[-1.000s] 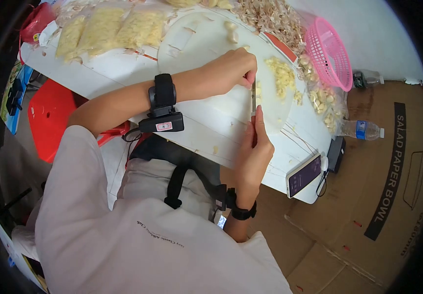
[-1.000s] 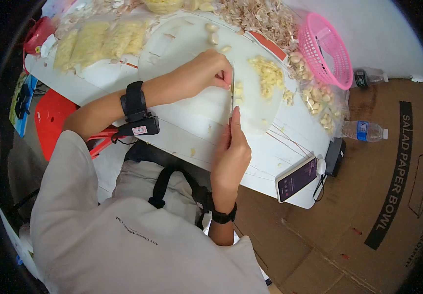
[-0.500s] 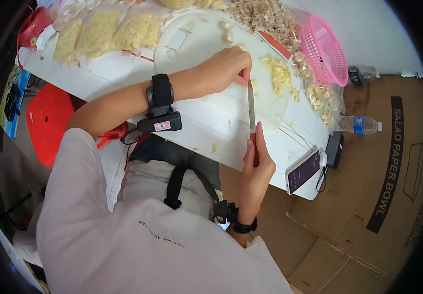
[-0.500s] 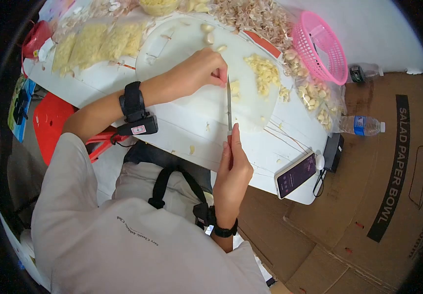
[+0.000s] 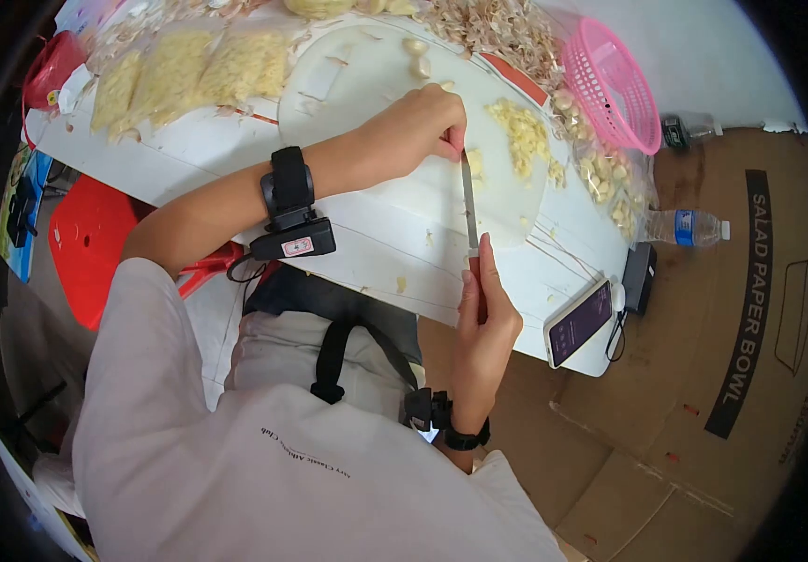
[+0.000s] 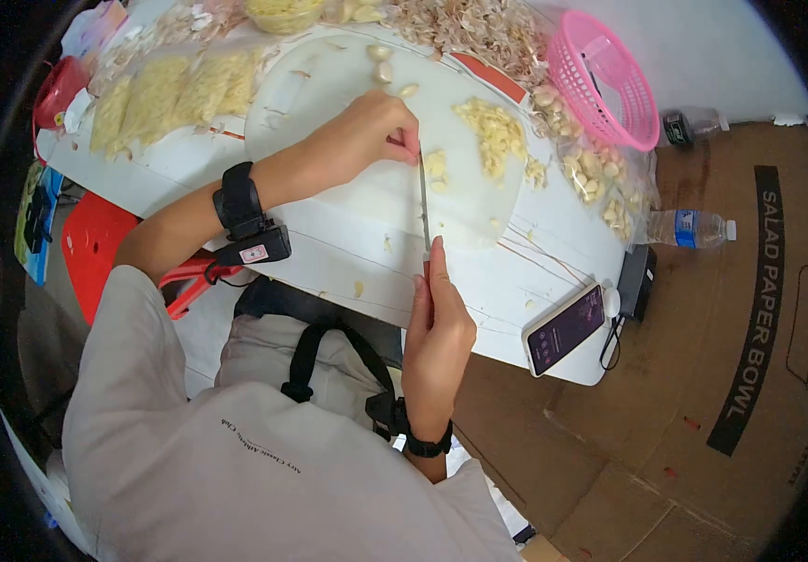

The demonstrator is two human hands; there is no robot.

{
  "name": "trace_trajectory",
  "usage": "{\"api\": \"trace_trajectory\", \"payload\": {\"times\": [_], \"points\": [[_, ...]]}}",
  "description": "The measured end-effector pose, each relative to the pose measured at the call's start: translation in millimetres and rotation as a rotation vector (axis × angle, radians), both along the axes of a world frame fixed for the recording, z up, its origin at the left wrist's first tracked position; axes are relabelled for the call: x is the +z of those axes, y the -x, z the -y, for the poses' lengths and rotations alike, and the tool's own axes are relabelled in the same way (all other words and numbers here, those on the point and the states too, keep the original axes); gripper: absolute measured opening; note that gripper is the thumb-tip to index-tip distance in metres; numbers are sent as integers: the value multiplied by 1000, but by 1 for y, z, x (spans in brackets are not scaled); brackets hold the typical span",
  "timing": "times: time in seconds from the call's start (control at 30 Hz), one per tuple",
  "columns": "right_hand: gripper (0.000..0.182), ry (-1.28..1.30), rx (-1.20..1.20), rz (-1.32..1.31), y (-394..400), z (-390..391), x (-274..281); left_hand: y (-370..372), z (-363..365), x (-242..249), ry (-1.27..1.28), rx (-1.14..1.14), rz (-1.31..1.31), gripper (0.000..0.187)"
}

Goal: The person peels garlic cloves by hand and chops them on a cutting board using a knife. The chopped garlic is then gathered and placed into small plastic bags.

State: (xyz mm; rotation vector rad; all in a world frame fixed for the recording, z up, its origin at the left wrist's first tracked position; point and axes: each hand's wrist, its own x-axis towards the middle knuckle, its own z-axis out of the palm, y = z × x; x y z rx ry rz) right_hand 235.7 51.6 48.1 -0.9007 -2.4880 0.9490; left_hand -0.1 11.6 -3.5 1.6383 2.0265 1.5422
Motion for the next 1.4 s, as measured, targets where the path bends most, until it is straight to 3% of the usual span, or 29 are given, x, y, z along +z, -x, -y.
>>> {"api": "trace_trajectory", "payload": {"times": [0.23,0.43,0.57,0.63,0.73,0.87,1.4], "points": [[41,-72,38,-59,6,-3,-10,-3,1,6,52,17,37,6],[51,-304,54,31,33,-11,-30,-2,1,5,20,41,-58,4],[46,-254,43,9,36,-16,-27,1,0,7,93,-6,-19,4],[40,-62,9,-48,29,-19,-23,1,1,7,50,-17,-20,4],[36,7,-5,-53,16,-21,-14,0,0,9,98,-19,39,5],[39,109,-38,31,9,-14,-5,-1,0,11,129,-12,33,6],[45,-73,19,-27,1,0,-6,1,-1,10,109,-8,17,7]]}}
